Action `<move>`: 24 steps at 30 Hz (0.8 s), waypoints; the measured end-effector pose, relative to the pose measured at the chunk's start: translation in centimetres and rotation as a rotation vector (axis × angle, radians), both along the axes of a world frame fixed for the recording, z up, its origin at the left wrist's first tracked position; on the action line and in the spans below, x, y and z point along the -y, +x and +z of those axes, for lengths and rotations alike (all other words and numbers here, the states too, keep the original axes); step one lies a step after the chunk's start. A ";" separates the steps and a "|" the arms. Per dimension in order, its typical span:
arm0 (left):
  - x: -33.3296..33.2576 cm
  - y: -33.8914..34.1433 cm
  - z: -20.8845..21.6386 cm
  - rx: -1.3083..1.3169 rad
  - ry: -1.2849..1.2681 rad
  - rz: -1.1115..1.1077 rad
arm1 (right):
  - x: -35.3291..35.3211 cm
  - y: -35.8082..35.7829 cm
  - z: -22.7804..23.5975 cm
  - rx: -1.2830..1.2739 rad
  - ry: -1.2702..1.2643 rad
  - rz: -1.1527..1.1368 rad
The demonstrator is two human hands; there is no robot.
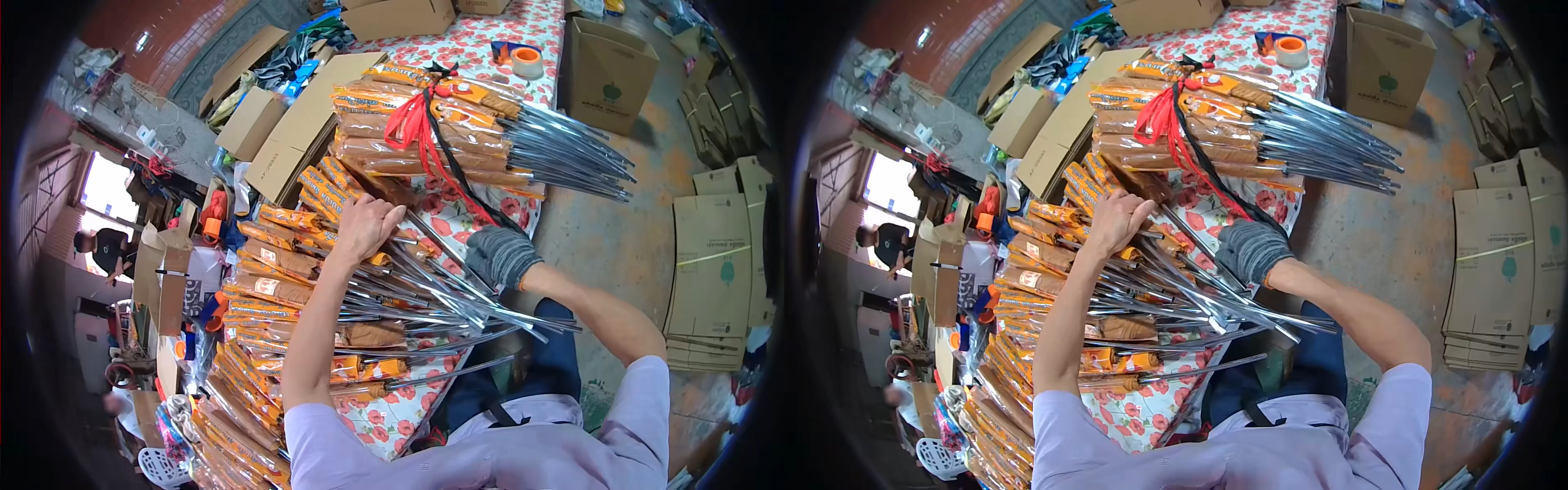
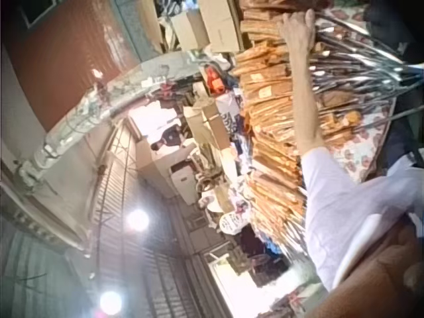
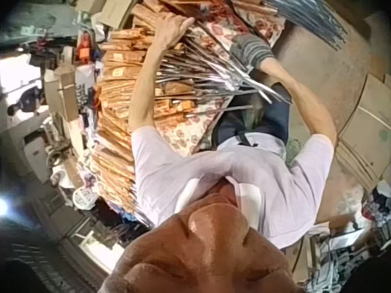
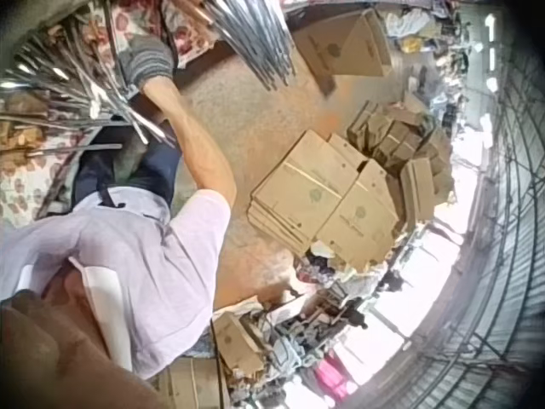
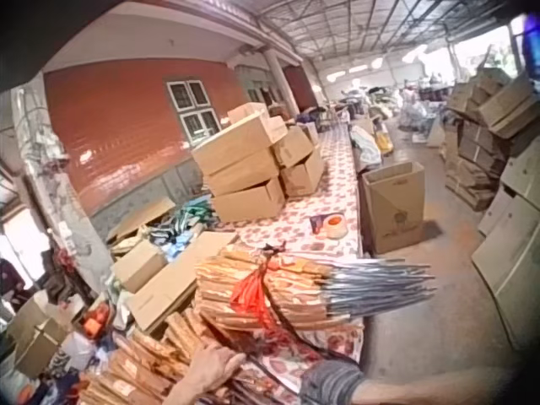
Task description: Organizing and packaging metal skewers with wooden handles into bundles.
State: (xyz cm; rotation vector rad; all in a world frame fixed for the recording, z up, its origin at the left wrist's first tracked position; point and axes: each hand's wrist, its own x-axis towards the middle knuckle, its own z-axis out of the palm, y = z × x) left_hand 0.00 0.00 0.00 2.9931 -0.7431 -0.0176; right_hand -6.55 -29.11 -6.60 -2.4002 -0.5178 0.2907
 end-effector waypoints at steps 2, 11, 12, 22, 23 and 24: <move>-1.6 -0.8 -0.1 0.087 -0.028 -0.118 | -1.0 -1.1 1.2 0.060 -0.133 0.123; -3.4 -5.9 1.0 0.199 0.151 -0.178 | -0.2 -0.1 -1.2 0.514 -0.216 0.033; -3.2 -6.0 1.2 0.193 0.159 -0.178 | -0.4 -0.6 -1.5 0.509 -0.206 0.032; 0.8 -3.8 0.4 -0.027 0.251 -0.137 | -2.9 -2.4 -4.4 -0.013 0.133 0.294; 0.7 -3.7 0.2 -0.017 0.223 -0.146 | -3.0 -2.2 -4.8 -0.055 0.212 0.336; 0.6 -3.6 0.1 -0.010 0.220 -0.148 | -3.1 -2.3 -5.1 -0.049 0.208 0.334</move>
